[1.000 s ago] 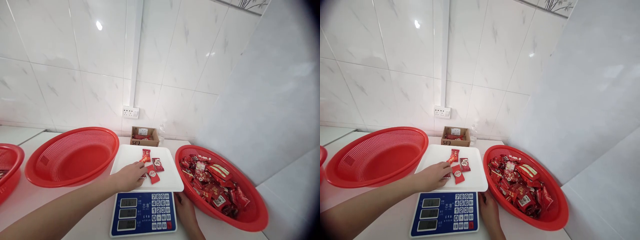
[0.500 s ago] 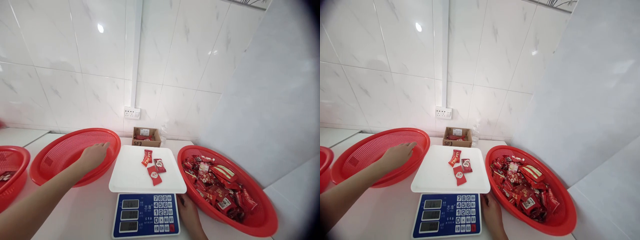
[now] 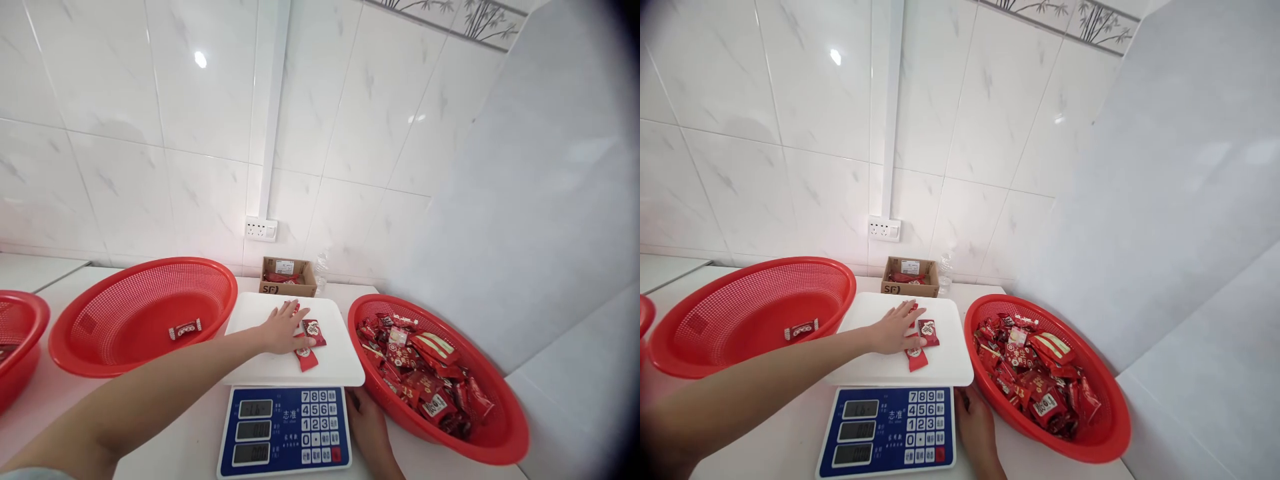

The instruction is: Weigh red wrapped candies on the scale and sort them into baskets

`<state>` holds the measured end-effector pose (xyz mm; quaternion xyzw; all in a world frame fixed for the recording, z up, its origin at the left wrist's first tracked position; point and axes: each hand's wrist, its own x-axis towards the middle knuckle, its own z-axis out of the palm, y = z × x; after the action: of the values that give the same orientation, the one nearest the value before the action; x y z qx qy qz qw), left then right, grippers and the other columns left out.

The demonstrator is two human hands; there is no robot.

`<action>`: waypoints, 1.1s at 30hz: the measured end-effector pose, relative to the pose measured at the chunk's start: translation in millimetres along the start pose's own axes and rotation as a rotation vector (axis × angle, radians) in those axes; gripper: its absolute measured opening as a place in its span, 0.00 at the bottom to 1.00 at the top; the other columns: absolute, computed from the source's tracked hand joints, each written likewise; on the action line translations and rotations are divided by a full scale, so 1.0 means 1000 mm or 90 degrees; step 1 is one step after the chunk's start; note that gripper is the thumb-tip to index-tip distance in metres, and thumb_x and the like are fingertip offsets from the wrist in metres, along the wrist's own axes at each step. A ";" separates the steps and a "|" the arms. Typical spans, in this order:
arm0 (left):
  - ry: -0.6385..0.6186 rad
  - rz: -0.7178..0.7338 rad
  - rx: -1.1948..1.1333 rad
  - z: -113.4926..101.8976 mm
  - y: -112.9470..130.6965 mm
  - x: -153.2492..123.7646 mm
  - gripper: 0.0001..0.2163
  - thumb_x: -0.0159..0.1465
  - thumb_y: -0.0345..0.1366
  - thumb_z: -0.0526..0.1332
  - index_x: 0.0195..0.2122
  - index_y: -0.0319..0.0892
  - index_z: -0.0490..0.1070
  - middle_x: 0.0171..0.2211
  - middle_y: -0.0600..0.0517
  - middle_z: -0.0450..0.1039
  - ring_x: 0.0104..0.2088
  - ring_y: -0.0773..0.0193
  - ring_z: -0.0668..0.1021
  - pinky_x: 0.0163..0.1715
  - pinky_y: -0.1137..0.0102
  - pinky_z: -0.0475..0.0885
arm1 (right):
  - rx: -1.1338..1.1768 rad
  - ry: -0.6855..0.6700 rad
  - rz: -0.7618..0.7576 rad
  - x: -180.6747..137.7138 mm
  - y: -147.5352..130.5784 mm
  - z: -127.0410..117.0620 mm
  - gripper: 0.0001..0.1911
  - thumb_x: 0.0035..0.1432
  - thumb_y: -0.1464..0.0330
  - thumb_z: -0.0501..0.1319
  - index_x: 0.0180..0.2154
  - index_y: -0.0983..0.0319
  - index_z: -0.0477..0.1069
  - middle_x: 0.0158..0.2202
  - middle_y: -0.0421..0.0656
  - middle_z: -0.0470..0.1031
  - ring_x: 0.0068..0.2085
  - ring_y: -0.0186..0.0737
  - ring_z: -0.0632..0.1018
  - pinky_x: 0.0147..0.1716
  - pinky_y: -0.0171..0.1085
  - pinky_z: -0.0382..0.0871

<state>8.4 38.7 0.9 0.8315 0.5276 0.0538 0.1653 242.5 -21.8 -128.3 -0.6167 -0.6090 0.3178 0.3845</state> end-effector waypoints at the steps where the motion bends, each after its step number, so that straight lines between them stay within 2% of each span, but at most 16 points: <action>1: -0.001 0.005 -0.001 0.005 0.006 0.006 0.41 0.56 0.63 0.45 0.64 0.41 0.44 0.66 0.37 0.37 0.64 0.42 0.42 0.58 0.46 0.46 | 0.006 0.002 -0.003 0.000 -0.002 0.000 0.16 0.52 0.59 0.54 0.35 0.61 0.75 0.35 0.45 0.79 0.37 0.48 0.78 0.36 0.39 0.70; 3: 0.001 0.026 0.002 0.015 0.018 0.014 0.41 0.54 0.65 0.46 0.63 0.43 0.48 0.65 0.37 0.39 0.63 0.39 0.41 0.56 0.43 0.45 | 0.021 0.001 -0.007 -0.001 -0.003 0.000 0.16 0.52 0.60 0.54 0.35 0.61 0.74 0.35 0.45 0.79 0.37 0.48 0.78 0.36 0.39 0.70; 6: 0.013 0.079 0.014 0.028 0.034 0.019 0.37 0.54 0.64 0.47 0.60 0.48 0.55 0.65 0.40 0.44 0.63 0.39 0.44 0.56 0.43 0.45 | 0.027 -0.008 -0.002 -0.001 -0.002 0.001 0.16 0.52 0.60 0.53 0.35 0.61 0.74 0.35 0.45 0.79 0.35 0.47 0.78 0.36 0.39 0.70; 10: 0.065 0.130 0.036 0.031 0.042 0.022 0.28 0.58 0.58 0.49 0.52 0.46 0.65 0.56 0.42 0.62 0.58 0.44 0.59 0.53 0.50 0.55 | 0.023 -0.002 0.001 0.001 -0.002 0.001 0.17 0.52 0.59 0.53 0.34 0.61 0.74 0.33 0.45 0.79 0.34 0.48 0.78 0.35 0.38 0.70; 13: 0.109 0.128 0.041 0.026 0.037 0.023 0.24 0.59 0.55 0.49 0.46 0.43 0.69 0.46 0.42 0.68 0.50 0.48 0.67 0.47 0.54 0.62 | 0.032 0.000 0.001 0.001 -0.005 0.001 0.17 0.52 0.59 0.53 0.34 0.62 0.75 0.34 0.46 0.80 0.36 0.49 0.79 0.35 0.38 0.70; 19: 0.206 0.033 -0.034 0.014 0.014 0.025 0.23 0.62 0.55 0.44 0.36 0.42 0.70 0.37 0.46 0.71 0.40 0.54 0.73 0.35 0.64 0.66 | 0.036 -0.014 -0.001 -0.001 -0.007 0.000 0.17 0.52 0.58 0.53 0.33 0.61 0.74 0.33 0.46 0.79 0.35 0.49 0.78 0.34 0.39 0.70; 23: 0.252 -0.051 -0.148 0.003 -0.008 0.024 0.26 0.65 0.53 0.38 0.29 0.42 0.68 0.25 0.52 0.68 0.29 0.61 0.73 0.28 0.68 0.65 | 0.015 -0.013 0.005 0.000 -0.003 0.001 0.18 0.52 0.58 0.52 0.33 0.61 0.74 0.33 0.46 0.79 0.36 0.49 0.78 0.35 0.39 0.70; 28: 0.276 -0.132 -0.320 -0.017 -0.045 0.010 0.20 0.65 0.51 0.46 0.34 0.38 0.67 0.20 0.59 0.63 0.16 0.73 0.65 0.18 0.74 0.63 | -0.007 -0.018 0.007 0.002 0.003 0.001 0.18 0.52 0.58 0.52 0.35 0.61 0.74 0.35 0.46 0.79 0.38 0.48 0.78 0.36 0.38 0.70; 33: 0.315 -0.208 -0.433 -0.036 -0.084 -0.017 0.19 0.65 0.50 0.49 0.31 0.39 0.66 0.17 0.62 0.56 0.13 0.76 0.58 0.13 0.77 0.55 | -0.007 -0.013 -0.001 0.003 0.005 0.001 0.18 0.51 0.58 0.53 0.36 0.60 0.75 0.35 0.45 0.79 0.37 0.48 0.78 0.35 0.38 0.70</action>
<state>-80.4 63.8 8.3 0.5978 0.6280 0.3944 0.3044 244.7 -19.1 -132.8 -0.6154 -0.6148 0.3203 0.3751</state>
